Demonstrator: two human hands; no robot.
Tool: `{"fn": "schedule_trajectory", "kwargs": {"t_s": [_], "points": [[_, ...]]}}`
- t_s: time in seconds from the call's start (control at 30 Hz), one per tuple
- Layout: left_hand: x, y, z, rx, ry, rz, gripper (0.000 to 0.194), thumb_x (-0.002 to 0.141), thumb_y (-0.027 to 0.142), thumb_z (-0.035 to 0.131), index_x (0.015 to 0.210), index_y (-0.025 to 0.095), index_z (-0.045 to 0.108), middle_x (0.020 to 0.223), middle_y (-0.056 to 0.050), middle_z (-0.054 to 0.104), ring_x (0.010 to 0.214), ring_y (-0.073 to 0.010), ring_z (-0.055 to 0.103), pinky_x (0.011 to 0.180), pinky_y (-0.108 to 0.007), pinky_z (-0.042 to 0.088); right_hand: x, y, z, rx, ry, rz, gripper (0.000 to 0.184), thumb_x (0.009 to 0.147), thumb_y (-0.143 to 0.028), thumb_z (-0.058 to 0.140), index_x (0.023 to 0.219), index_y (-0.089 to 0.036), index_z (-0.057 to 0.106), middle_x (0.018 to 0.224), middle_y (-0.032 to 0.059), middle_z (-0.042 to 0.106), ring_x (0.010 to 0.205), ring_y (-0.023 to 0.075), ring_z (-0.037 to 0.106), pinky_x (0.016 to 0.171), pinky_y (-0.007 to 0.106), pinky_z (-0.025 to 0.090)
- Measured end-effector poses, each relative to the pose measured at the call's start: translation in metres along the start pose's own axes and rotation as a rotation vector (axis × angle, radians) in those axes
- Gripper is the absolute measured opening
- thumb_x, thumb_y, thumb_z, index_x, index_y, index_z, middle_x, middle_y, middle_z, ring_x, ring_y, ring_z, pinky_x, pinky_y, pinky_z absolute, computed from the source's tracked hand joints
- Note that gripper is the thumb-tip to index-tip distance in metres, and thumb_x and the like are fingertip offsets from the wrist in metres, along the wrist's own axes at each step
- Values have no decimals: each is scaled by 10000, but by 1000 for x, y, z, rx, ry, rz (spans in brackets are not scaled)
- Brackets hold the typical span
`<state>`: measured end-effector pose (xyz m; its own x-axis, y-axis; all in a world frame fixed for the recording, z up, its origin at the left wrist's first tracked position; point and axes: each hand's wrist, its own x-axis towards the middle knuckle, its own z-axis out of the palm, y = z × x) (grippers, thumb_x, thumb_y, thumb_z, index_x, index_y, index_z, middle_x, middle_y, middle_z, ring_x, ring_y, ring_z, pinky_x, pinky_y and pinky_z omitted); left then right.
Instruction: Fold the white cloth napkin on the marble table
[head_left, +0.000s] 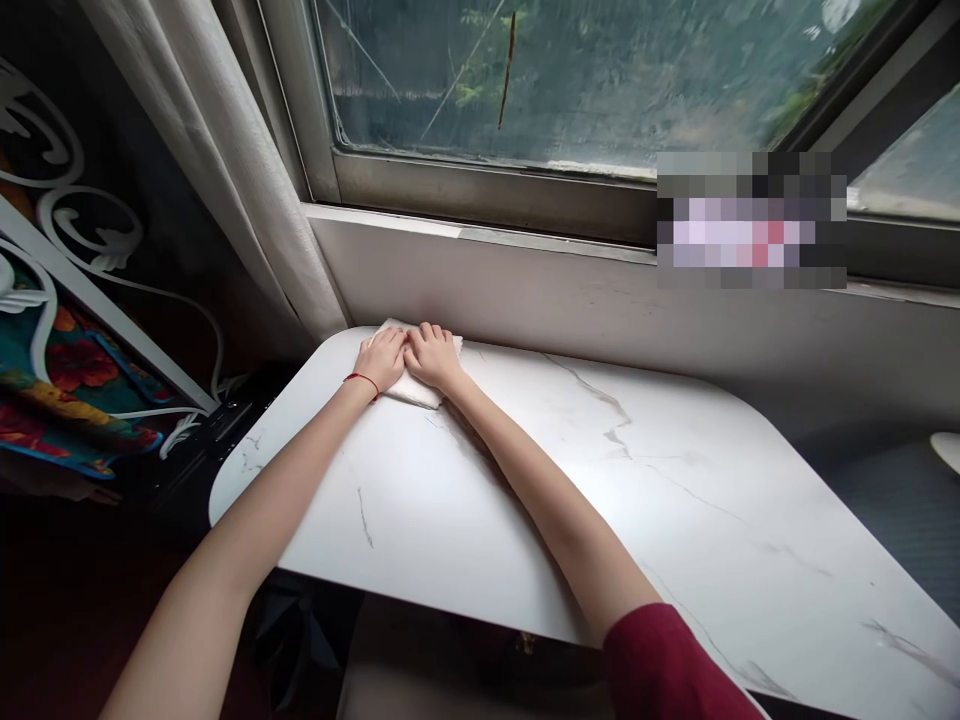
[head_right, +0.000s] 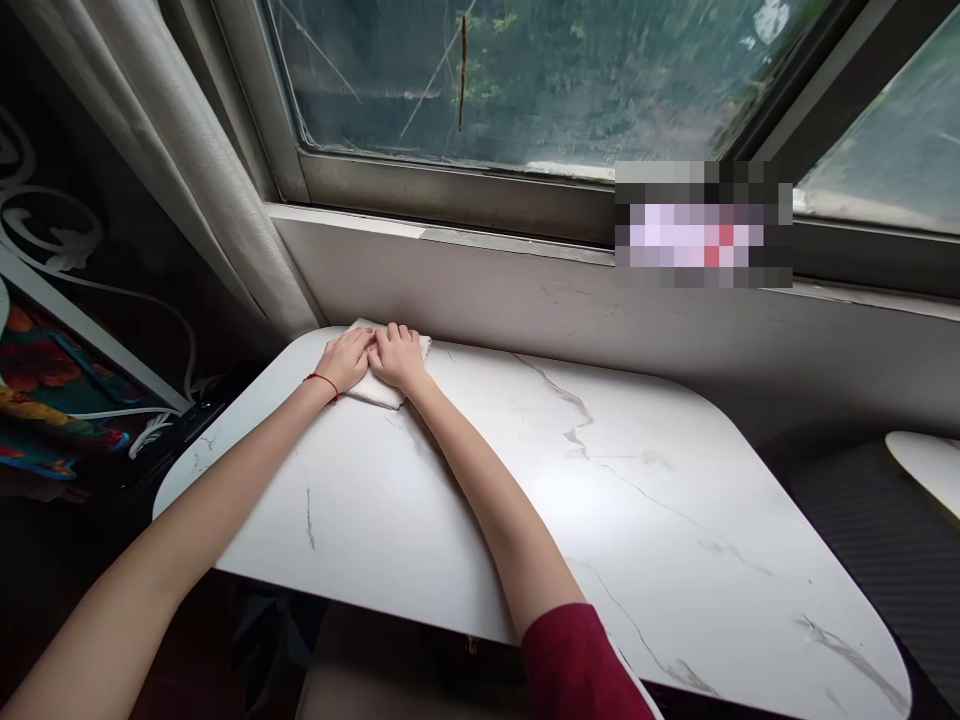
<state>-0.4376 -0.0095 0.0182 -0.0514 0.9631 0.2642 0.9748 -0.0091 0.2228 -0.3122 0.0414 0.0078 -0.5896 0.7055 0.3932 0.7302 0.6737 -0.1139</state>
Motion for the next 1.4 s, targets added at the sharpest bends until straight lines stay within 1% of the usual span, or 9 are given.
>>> {"fn": "schedule_trajectory", "kwargs": {"t_s": [0.3, 0.53, 0.7, 0.9, 1.0, 1.07, 1.13, 1.2, 1.4], "points": [[-8, 4, -1, 21, -21, 44, 468, 974, 213, 349, 1403, 214, 538, 1516, -119, 534, 1418, -278, 459, 1150, -506, 376, -16, -5, -1, -6, 37, 35, 367, 1012, -271, 391, 1262, -115, 610, 1285, 188, 608, 1171, 312, 497, 1026, 434, 338], [-33, 32, -14, 89, -109, 78, 446, 981, 208, 329, 1373, 176, 540, 1490, -152, 547, 1382, -300, 483, 1103, -536, 416, -49, -10, -18, 50, 29, 76, 354, 1002, -267, 405, 1237, -108, 618, 1279, 187, 610, 1182, 319, 495, 1053, 441, 324], [-72, 59, -12, 143, -93, 114, 494, 964, 187, 343, 1423, 177, 525, 1565, -152, 482, 1449, -296, 428, 1114, -529, 415, -94, -5, -37, 55, 40, 6, 356, 1004, -286, 403, 1218, -111, 627, 1225, 182, 624, 1135, 315, 503, 1019, 432, 347], [-139, 100, -7, 172, -68, 221, 544, 929, 210, 372, 1441, 168, 550, 1556, -168, 498, 1469, -339, 428, 1109, -541, 414, -175, -9, -68, -12, 66, -43, 387, 971, -288, 427, 1237, -90, 628, 1178, 197, 614, 1064, 328, 494, 998, 470, 366], [-169, 118, -8, 165, -81, 259, 565, 925, 214, 364, 1451, 139, 556, 1567, -188, 472, 1475, -366, 419, 1124, -573, 388, -211, -14, -80, -61, 57, -91, 460, 941, -295, 438, 1288, -47, 610, 1230, 229, 595, 1078, 355, 480, 998, 499, 367], [-180, 126, -7, 163, -90, 265, 580, 915, 204, 366, 1458, 126, 555, 1570, -198, 460, 1474, -380, 419, 1127, -587, 379, -223, -14, -85, -77, 49, -114, 503, 930, -305, 441, 1321, -28, 592, 1270, 241, 581, 1097, 365, 472, 1010, 511, 361], [-181, 129, -6, 160, -92, 262, 596, 898, 194, 383, 1468, 145, 549, 1564, -195, 470, 1466, -389, 428, 1116, -598, 383, -225, -12, -87, -71, 32, -120, 508, 921, -307, 446, 1323, -32, 591, 1276, 243, 578, 1101, 364, 470, 1012, 514, 360], [-173, 130, -6, 153, -88, 261, 603, 886, 193, 403, 1471, 167, 546, 1551, -189, 491, 1456, -393, 438, 1096, -599, 397, -219, -7, -86, -49, 12, -116, 488, 913, -300, 454, 1303, -45, 599, 1263, 239, 581, 1087, 355, 474, 996, 509, 367], [-117, 134, -1, 207, -110, 272, 525, 918, 205, 383, 1398, 111, 575, 1508, -216, 531, 1421, -383, 460, 1026, -555, 439, -178, 24, -74, -7, 10, -35, 396, 929, -270, 444, 1227, -77, 620, 1202, 207, 608, 1065, 335, 484, 984, 476, 361]]}}
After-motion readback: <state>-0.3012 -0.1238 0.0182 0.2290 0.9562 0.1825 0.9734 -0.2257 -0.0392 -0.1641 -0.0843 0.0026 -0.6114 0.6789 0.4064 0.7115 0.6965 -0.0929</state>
